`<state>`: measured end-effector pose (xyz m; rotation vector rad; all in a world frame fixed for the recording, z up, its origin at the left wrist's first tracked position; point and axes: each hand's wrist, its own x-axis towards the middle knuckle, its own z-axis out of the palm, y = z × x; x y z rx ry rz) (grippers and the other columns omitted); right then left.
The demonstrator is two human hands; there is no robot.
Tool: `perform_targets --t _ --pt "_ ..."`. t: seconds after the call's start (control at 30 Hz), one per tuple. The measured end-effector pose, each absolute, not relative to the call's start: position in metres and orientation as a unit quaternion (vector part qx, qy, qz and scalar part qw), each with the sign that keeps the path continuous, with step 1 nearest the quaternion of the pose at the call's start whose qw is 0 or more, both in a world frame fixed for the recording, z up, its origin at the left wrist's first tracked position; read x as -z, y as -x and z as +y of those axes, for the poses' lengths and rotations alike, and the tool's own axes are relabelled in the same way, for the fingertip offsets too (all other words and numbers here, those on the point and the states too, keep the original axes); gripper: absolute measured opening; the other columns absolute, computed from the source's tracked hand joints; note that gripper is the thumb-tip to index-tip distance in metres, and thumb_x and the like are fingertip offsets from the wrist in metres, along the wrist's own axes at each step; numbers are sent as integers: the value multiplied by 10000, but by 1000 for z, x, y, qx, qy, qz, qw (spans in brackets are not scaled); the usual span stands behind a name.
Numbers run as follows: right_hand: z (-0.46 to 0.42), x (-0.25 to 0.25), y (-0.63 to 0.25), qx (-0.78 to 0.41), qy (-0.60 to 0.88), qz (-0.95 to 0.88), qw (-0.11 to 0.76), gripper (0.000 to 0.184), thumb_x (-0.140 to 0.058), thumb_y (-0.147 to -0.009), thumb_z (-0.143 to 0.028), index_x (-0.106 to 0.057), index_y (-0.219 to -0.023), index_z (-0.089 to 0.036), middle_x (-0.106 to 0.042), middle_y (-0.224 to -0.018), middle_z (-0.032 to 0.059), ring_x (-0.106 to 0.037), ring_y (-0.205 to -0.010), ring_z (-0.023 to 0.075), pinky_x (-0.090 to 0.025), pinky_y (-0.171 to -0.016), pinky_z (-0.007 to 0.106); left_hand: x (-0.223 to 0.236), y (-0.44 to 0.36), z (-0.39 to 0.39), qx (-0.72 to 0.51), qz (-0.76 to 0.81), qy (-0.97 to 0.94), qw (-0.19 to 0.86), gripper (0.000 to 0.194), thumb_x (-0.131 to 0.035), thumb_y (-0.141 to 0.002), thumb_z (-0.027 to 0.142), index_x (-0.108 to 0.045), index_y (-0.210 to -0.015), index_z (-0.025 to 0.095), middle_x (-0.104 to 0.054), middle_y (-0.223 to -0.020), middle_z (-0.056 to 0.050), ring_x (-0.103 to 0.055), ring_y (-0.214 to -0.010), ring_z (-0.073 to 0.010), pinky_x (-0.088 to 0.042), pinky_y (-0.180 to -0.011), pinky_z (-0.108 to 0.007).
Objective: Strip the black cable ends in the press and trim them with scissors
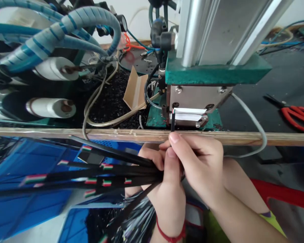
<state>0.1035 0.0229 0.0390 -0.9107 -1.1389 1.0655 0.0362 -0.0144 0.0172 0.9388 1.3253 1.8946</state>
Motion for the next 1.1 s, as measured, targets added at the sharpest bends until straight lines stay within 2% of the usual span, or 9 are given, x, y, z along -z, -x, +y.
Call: perform_targets --t 0.13,0.23,0.37,0.47,0.67,0.77,0.9,1.0,1.1 --pt "22 -43 -99 -525 398 -429 618 380 -879 -1001 -361 -846 -645 -230 -655 -460 -13 -549 -369 127 -375 -366 239 -27 -38 -18 -700 522 -390 292 509 -801 -1106 371 -443 -764 252 -442 -747 31 -515 -632 -158 -478 -567 -321" --pt "21 -45 -97 -589 371 -380 609 392 -864 -989 -405 -842 -636 -235 -609 -410 -21 -490 -303 124 -294 -299 232 -26 -41 -22 -711 520 -372 293 507 -786 -1108 402 -438 -768 260 -423 -725 25 -491 -616 -170 -456 -529 -321" --pt "24 -48 -98 -642 353 -354 582 421 -860 -970 -478 -812 -622 -246 -594 -397 -25 -449 -274 116 -278 -273 228 -31 -42 -24 -717 495 -328 366 503 -832 -1071 408 -426 -804 279 -457 -685 52 -360 -479 -138 -360 -423 -316" --pt "28 -52 -100 -678 338 -325 566 427 -889 -931 -506 -788 -602 -254 -569 -385 -32 -437 -271 113 -281 -268 220 -40 -41 -22 -707 491 -341 379 492 -832 -1076 374 -422 -823 280 -424 -634 71 -291 -448 -126 -289 -392 -302" --pt "31 -57 -95 -707 311 -295 562 449 -845 -957 -425 -740 -556 -251 -518 -374 -47 -428 -274 97 -297 -272 195 -52 -39 -15 -703 475 -347 399 504 -785 -1113 306 -380 -815 261 -420 -627 68 -452 -480 -115 -436 -453 -282" --pt "31 -58 -93 -694 339 -299 561 485 -798 -992 -436 -708 -550 -256 -517 -372 -52 -441 -275 98 -294 -274 200 -54 -40 -11 -699 482 -350 395 526 -792 -1105 299 -363 -805 253 -404 -629 63 -440 -483 -112 -432 -442 -266" --pt "32 -60 -89 -689 335 -285 576 527 -766 -995 -331 -603 -503 -236 -508 -383 -61 -432 -294 77 -303 -293 185 -51 -39 -8 -707 472 -355 389 507 -771 -1112 291 -360 -817 264 -363 -625 61 -382 -483 -118 -373 -415 -256" --pt "34 -63 -87 -684 325 -277 591 549 -749 -950 -241 -512 -455 -229 -483 -380 -63 -415 -313 60 -300 -310 169 -48 -32 -9 -696 480 -371 385 427 -678 -1135 184 -384 -840 279 -316 -650 62 -322 -482 -124 -339 -408 -257" --pt "35 -65 -87 -693 305 -273 593 544 -720 -947 -180 -498 -451 -217 -488 -391 -60 -412 -333 53 -292 -323 159 -47 -24 -13 -640 507 -420 396 358 -555 -1141 68 -431 -888 288 -341 -688 51 -379 -533 -144 -390 -454 -249"
